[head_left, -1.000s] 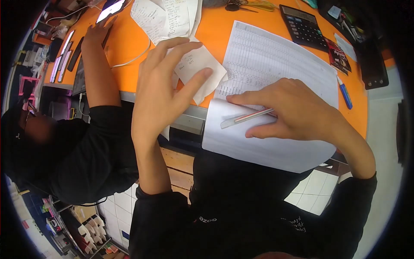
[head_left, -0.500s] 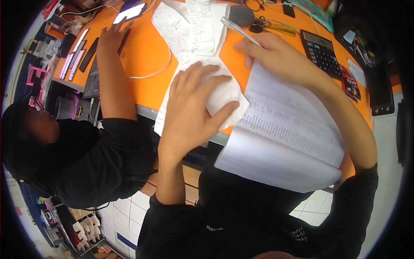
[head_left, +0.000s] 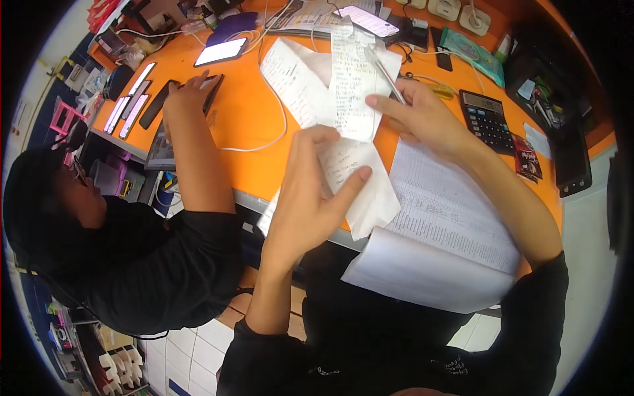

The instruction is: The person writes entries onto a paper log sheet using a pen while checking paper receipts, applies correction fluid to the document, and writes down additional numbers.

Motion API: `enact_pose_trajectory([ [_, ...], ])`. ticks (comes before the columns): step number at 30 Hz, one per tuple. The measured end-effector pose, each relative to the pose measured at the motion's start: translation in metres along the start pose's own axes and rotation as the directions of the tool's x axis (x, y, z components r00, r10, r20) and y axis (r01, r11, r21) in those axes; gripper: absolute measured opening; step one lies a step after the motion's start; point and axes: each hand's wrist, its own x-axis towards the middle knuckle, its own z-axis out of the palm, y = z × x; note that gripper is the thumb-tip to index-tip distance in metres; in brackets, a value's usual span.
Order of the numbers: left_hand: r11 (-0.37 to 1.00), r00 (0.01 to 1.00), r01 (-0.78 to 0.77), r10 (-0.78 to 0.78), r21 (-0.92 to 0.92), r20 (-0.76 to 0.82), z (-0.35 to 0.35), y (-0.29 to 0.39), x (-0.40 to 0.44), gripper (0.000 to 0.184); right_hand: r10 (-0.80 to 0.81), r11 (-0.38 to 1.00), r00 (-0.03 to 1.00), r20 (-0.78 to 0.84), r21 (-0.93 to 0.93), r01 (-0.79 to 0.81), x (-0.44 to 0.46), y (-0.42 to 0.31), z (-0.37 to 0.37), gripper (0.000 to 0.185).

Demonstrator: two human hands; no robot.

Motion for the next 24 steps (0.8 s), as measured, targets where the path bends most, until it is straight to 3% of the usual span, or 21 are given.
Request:
enact_pose_trajectory([
  [4, 0.978, 0.953, -0.187, 0.203, 0.090, -0.226, 0.009, -0.005, 0.021, 0.063, 0.035, 0.998, 0.998, 0.060, -0.050, -0.032, -0.020, -0.002, -0.005, 0.036],
  [6, 0.980, 0.955, -0.183, 0.197, 0.082, -0.221, 0.012, -0.009, 0.033, 0.060, 0.015, 0.996, 0.999, 0.051, -0.093, -0.011, -0.026, -0.003, -0.003, 0.038],
  [8, 0.935, 0.967, -0.197, 0.136, -0.295, -0.214, 0.019, -0.012, 0.043, 0.055, 0.019, 0.998, 0.997, 0.078, -0.066, -0.013, -0.027, 0.001, -0.003, 0.033],
  [9, 0.904, 0.977, -0.174, 0.107, -0.390, -0.187, 0.022, -0.014, 0.045, 0.050, 0.027, 0.999, 0.995, 0.096, -0.047, -0.023, -0.027, 0.003, -0.003, 0.028],
  [13, 0.917, 0.980, -0.111, 0.037, -0.383, -0.196, 0.024, -0.010, 0.043, 0.046, 0.054, 0.994, 0.991, 0.121, -0.096, -0.043, -0.033, -0.002, -0.004, 0.032],
  [15, 0.915, 0.983, -0.084, 0.011, -0.395, -0.185, 0.021, -0.009, 0.042, 0.046, 0.049, 0.990, 0.985, 0.165, -0.141, -0.026, -0.034, -0.001, -0.005, 0.042],
  [18, 0.929, 0.973, -0.130, 0.051, -0.347, -0.226, 0.023, -0.013, 0.044, 0.041, 0.048, 0.995, 0.987, 0.156, -0.092, -0.034, -0.033, 0.002, -0.001, 0.034],
  [24, 0.940, 0.975, -0.147, 0.085, -0.307, -0.207, 0.023, -0.016, 0.044, 0.043, 0.055, 0.997, 0.982, 0.183, -0.058, -0.046, -0.028, 0.012, -0.001, 0.034],
])
